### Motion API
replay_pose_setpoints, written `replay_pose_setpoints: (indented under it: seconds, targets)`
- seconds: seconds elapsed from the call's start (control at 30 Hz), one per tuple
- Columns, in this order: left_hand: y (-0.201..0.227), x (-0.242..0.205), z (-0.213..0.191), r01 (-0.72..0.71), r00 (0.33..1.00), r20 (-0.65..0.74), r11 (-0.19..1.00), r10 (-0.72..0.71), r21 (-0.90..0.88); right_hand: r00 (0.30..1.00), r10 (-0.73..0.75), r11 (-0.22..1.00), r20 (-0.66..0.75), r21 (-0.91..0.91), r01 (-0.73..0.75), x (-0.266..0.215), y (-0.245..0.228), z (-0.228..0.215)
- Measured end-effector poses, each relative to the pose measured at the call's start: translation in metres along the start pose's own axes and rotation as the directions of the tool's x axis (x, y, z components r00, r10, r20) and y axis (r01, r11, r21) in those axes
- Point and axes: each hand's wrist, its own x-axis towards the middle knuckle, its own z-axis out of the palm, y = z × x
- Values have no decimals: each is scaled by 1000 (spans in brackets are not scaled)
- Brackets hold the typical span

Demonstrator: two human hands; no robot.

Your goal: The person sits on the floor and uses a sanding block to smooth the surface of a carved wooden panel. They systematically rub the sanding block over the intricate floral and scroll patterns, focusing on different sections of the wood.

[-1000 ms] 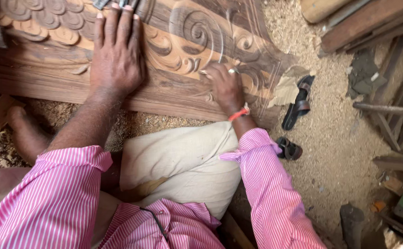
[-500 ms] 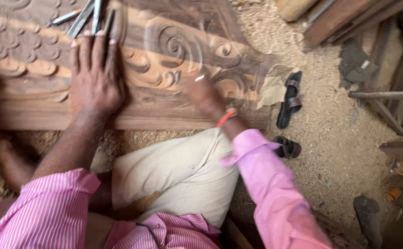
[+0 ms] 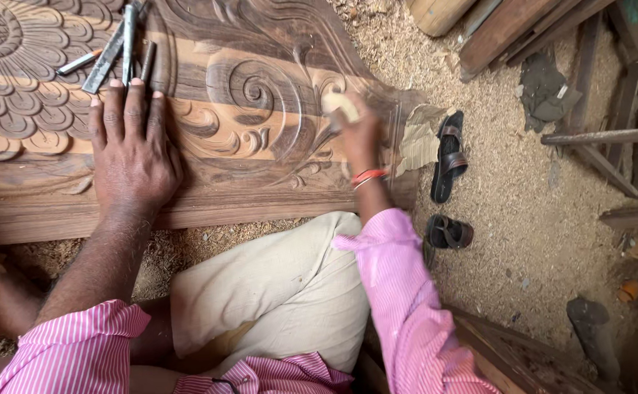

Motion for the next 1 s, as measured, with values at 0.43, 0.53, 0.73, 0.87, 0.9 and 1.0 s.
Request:
replay_pose_setpoints:
  seconds: [0.43, 0.53, 0.73, 0.87, 0.9, 1.0]
  targets:
    - [-2, 5, 1, 12, 1000, 19, 998, -13, 55, 967, -241, 971, -85, -17, 240, 32, -3, 63]
    - [1, 2, 0, 40, 998, 43, 999, -41, 37, 995, -99, 984, 1, -150, 98, 19, -7, 52]
    - [-1, 4, 0, -15, 1000, 3, 996, 15, 93, 905, -423, 863, 41, -286, 417, -28, -11, 27]
    - [0, 7, -2, 0, 1000, 16, 995, -2, 96, 924, -381, 886, -8, -290, 363, 0, -30, 50]
    - [1, 7, -2, 5, 1000, 25, 995, -7, 100, 941, -339, 900, 3, -291, 326, 9, -36, 58]
    - [2, 4, -4, 16, 999, 29, 996, -19, 89, 945, -327, 885, 7, -347, 309, 23, -49, 73]
